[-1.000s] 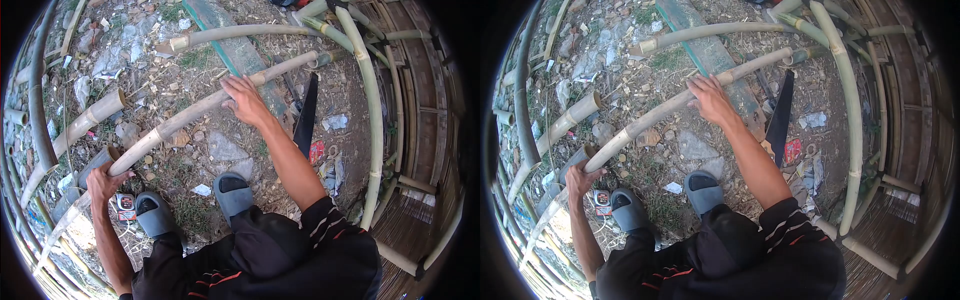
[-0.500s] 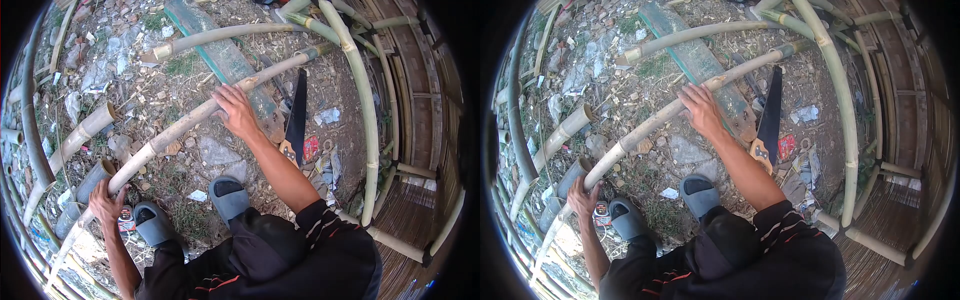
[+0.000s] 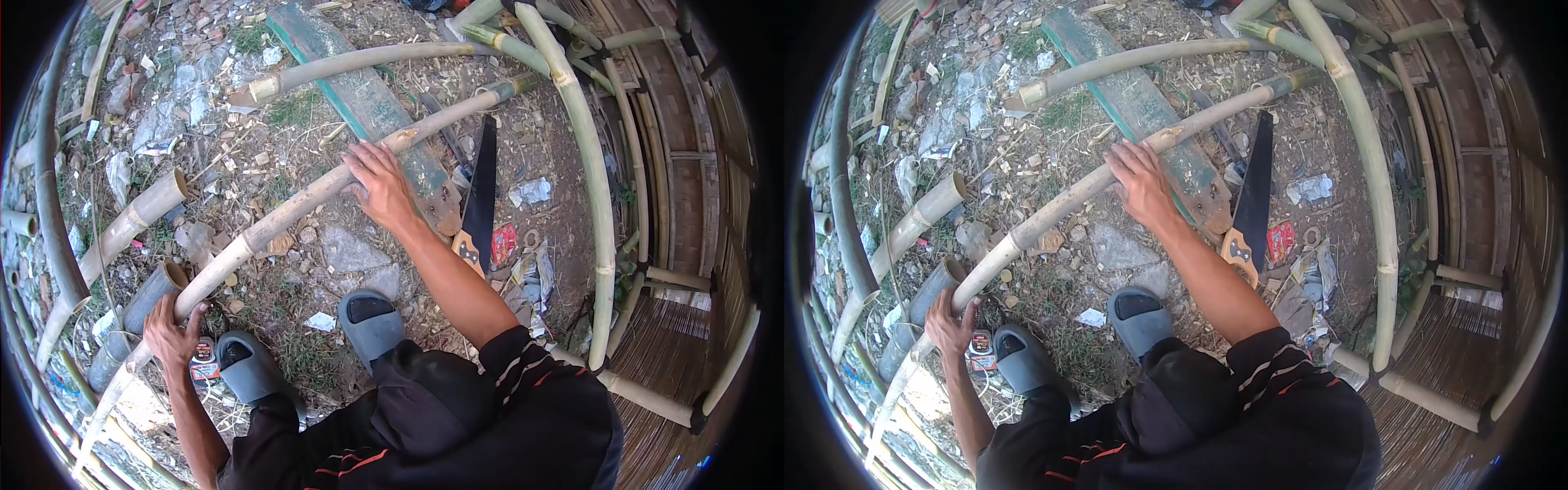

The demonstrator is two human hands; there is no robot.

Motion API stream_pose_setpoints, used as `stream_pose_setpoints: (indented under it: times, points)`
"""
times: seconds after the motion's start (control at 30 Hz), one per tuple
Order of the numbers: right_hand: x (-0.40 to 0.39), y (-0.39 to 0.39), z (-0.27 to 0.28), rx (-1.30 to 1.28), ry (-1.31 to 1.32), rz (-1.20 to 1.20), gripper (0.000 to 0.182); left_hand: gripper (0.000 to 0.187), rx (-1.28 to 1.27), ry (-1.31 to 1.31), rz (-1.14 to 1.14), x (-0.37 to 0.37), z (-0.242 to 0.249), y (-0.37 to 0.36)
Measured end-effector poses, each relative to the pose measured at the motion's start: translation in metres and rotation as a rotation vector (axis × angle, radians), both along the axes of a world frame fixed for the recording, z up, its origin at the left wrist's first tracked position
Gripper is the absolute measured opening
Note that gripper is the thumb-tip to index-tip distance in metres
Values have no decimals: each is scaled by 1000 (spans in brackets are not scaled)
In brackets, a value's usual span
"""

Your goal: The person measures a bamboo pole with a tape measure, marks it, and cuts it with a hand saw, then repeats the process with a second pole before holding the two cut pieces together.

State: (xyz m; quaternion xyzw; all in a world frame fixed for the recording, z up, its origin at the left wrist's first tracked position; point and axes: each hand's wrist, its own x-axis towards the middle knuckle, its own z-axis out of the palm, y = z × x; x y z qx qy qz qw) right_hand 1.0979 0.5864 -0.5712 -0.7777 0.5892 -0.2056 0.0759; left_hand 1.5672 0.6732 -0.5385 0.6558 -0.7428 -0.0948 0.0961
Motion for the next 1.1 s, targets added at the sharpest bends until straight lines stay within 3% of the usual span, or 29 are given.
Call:
stream_pose_setpoints:
  times: [0.27,0.37,0.43,0.53,0.7,0.97,1.03,1.1]
  points:
    - [2,0,13,40,20,14,67,52,97,67,16,-3,15,-5]
    - [11,5,37,24,-69,22,69,45,97,219,40,-3,29,-6]
    - [12,10,42,-71,-95,-26,68,33,-15,404,113,1,35,-11]
    - [15,14,49,-95,-123,-53,58,22,-157,369,203,23,43,-21]
    - [28,18,55,-88,-164,-40,51,25,-385,387,505,68,45,-19]
    - [72,21,65,-45,-230,7,44,18,-562,543,746,106,50,-18]
    - [77,29,61,-34,-227,55,42,21,-330,638,881,99,49,9]
    - [82,39,60,-37,-235,69,41,27,40,390,792,76,41,47]
